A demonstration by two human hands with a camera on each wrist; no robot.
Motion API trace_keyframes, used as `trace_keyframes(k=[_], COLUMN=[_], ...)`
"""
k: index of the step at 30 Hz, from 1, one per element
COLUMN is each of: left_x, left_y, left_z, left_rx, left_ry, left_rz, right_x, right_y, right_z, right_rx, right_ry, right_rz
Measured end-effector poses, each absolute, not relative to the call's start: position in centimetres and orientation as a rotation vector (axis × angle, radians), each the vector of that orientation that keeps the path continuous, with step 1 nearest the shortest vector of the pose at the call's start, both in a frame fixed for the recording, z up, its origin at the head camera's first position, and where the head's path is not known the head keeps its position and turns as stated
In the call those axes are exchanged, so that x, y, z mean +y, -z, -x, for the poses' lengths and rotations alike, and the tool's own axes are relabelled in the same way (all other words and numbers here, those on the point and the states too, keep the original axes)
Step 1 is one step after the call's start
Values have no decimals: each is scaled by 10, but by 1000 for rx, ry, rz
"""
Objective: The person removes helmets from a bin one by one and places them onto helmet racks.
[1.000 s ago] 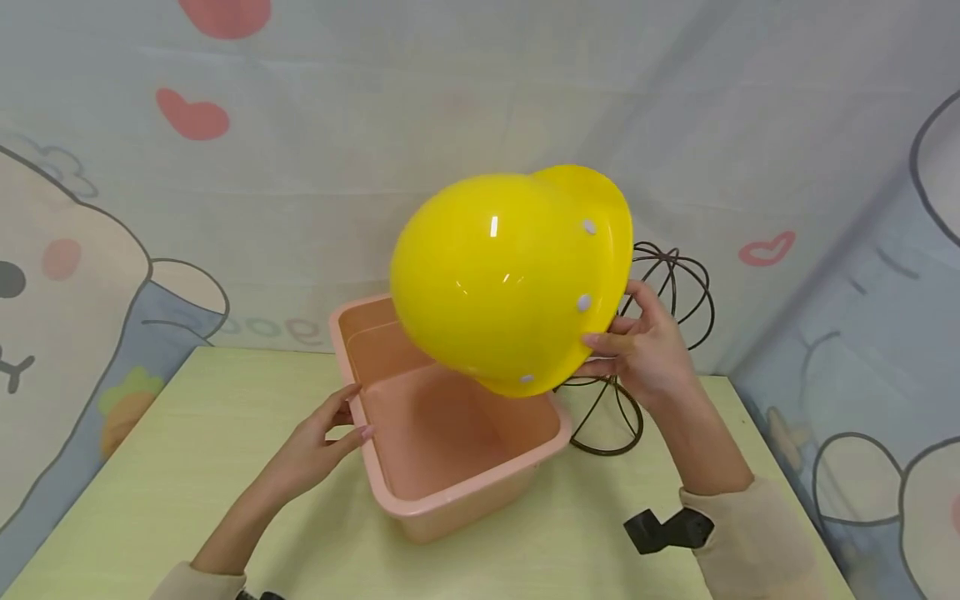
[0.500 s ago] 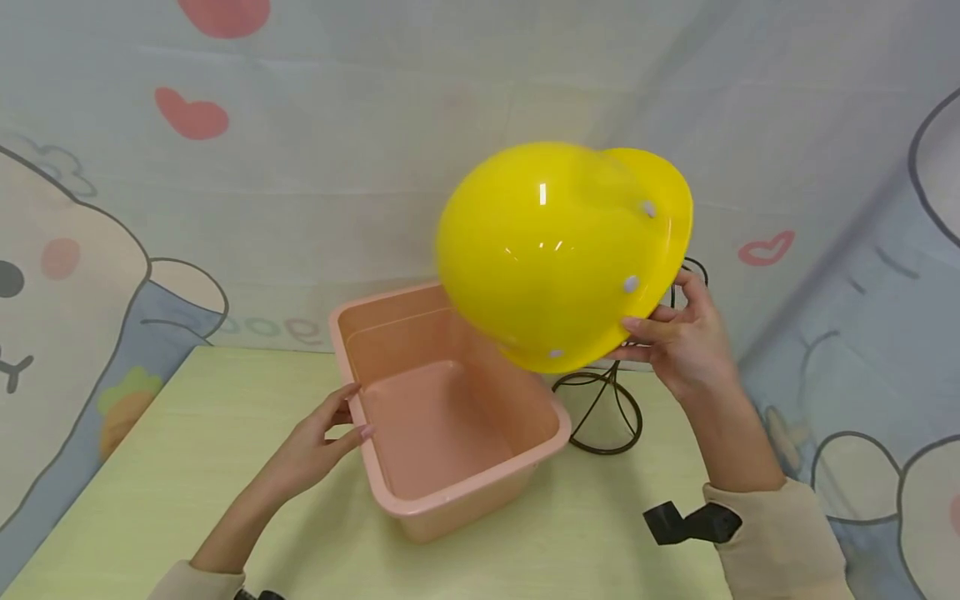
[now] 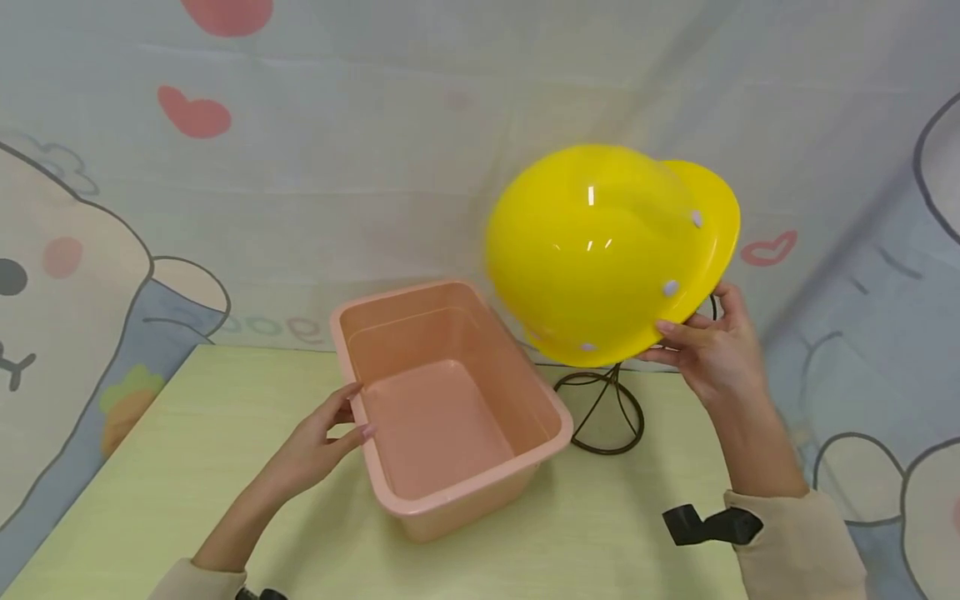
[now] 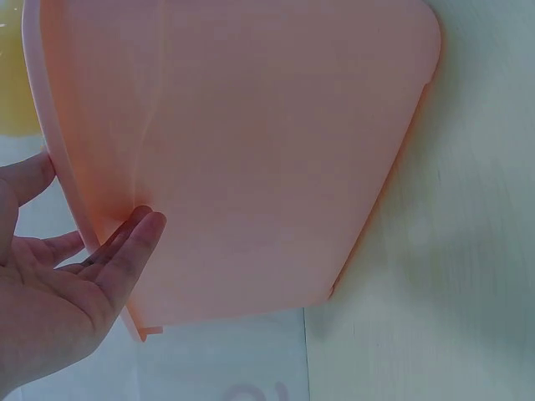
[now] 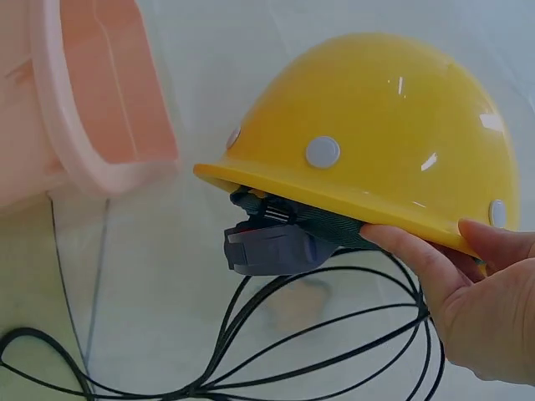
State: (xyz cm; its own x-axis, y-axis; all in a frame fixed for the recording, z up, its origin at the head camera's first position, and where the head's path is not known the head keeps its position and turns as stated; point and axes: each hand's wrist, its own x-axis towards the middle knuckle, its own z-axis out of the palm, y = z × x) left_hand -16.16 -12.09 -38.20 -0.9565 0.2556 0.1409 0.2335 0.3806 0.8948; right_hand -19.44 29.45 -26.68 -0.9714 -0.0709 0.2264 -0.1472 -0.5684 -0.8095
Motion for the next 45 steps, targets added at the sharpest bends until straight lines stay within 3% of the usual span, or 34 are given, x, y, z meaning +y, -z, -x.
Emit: trace_keyframes(k=[45], left_x=[-121], left_y=[384], left_z=[162], left_rx=[2586], left_ry=[-1656], left_rz=[-438], right_x=[331], right_y=[318], right_z=[190], right_rx=[-1173], right_ry=[-2856], right_rz=[-295])
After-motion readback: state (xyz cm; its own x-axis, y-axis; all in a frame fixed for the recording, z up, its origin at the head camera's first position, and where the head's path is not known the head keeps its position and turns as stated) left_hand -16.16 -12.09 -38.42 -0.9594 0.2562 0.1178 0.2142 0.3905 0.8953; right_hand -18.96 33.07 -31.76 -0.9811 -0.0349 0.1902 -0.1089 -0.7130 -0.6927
